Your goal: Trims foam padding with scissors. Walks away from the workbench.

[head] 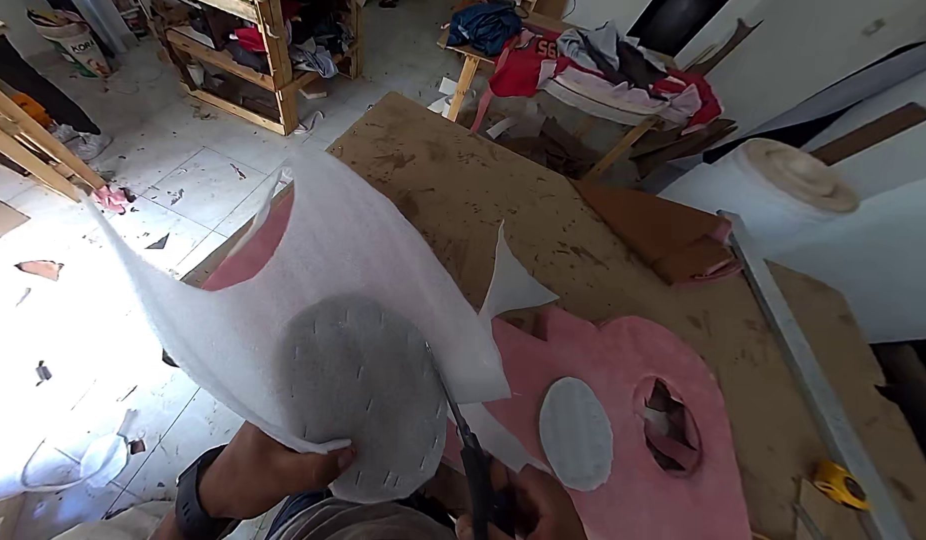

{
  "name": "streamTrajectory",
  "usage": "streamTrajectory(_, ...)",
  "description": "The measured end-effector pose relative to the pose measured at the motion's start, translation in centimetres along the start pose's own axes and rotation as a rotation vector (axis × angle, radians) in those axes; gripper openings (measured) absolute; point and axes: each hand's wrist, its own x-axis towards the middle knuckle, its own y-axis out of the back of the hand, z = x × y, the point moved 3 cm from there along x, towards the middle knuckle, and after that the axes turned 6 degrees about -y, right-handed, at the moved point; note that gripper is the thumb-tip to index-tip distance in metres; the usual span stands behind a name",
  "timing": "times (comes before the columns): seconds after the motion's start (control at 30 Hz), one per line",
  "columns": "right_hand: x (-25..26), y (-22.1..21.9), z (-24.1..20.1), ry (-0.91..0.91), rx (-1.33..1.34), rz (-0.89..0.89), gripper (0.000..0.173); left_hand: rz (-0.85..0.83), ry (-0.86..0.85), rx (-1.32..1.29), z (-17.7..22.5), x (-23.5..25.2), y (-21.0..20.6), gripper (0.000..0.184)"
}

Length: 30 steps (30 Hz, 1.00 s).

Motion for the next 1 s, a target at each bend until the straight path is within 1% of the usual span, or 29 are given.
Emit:
streamTrajectory(0.07,0.5,0.3,-0.4,0.012,-0.038,-0.006,0.039,-0.078,0.018,0.022,0.1,0.0,-0.1,0.045)
streamTrajectory(0.17,1.0,0.7,-1.0,0.054,-0.072,-0.010,0.037,-0.163,0.010,0.018,0.4,0.7,0.7,0.048)
streamTrajectory(0.23,0.9,0.7,-1.0,0.064,-0.054,-0.027,0.035,-0.160,0.053,0.024,0.6,1.0,1.7,0.048)
streamTrajectory(0.27,0.7,0.6,-0.9,0.063,-0.040,-0.029,0.034,-0.077,0.103,0.001,0.8,0.9,1.9,0.046)
streamTrajectory(0.3,0.4,0.4,-0.6,0.059,-0.026,-0.027,0.033,0.097,0.163,-0.054,1.0,0.7,1.5,0.046)
streamTrajectory(0.33,0.3,0.3,-0.4,0.057,-0.013,-0.019,0.032,0.310,0.218,-0.132,1.3,0.5,0.7,0.052)
streamTrajectory(0.37,0.2,0.1,-0.1,0.050,-0.005,-0.013,0.032,0.492,0.274,-0.173,1.8,0.1,-0.3,0.065)
streamTrajectory(0.4,0.3,-0.3,0.2,0.042,0.005,-0.009,0.031,0.615,0.314,-0.224,2.5,-0.4,-1.3,0.076)
streamTrajectory(0.43,0.5,-0.9,0.4,0.037,0.017,-0.005,0.031,0.682,0.326,-0.278,3.0,-0.9,-2.2,0.078)
streamTrajectory(0.53,0.4,-2.7,0.8,0.005,0.045,0.000,0.032,0.764,0.285,-0.417,2.5,-1.8,-4.1,0.062)
streamTrajectory(0.6,0.5,-3.5,0.7,-0.015,0.055,-0.008,0.036,0.745,0.235,-0.423,1.7,-2.0,-4.2,0.057)
streamTrajectory(0.7,1.1,-3.6,0.1,-0.028,0.047,0.004,0.039,0.666,0.221,-0.299,1.8,-2.4,-3.5,0.049)
streamTrajectory(0.8,1.5,-3.4,-0.7,-0.039,0.001,0.005,0.038,0.607,0.198,-0.234,2.0,-2.6,-2.4,0.048)
streamTrajectory(0.9,1.6,-3.4,-1.1,-0.004,0.034,-0.010,0.036,0.558,0.151,-0.238,1.7,-2.5,-1.0,0.048)
streamTrajectory(1.0,1.9,-3.9,-1.5,0.008,0.048,-0.011,0.039,0.508,0.151,-0.234,1.7,-2.8,-1.0,0.045)
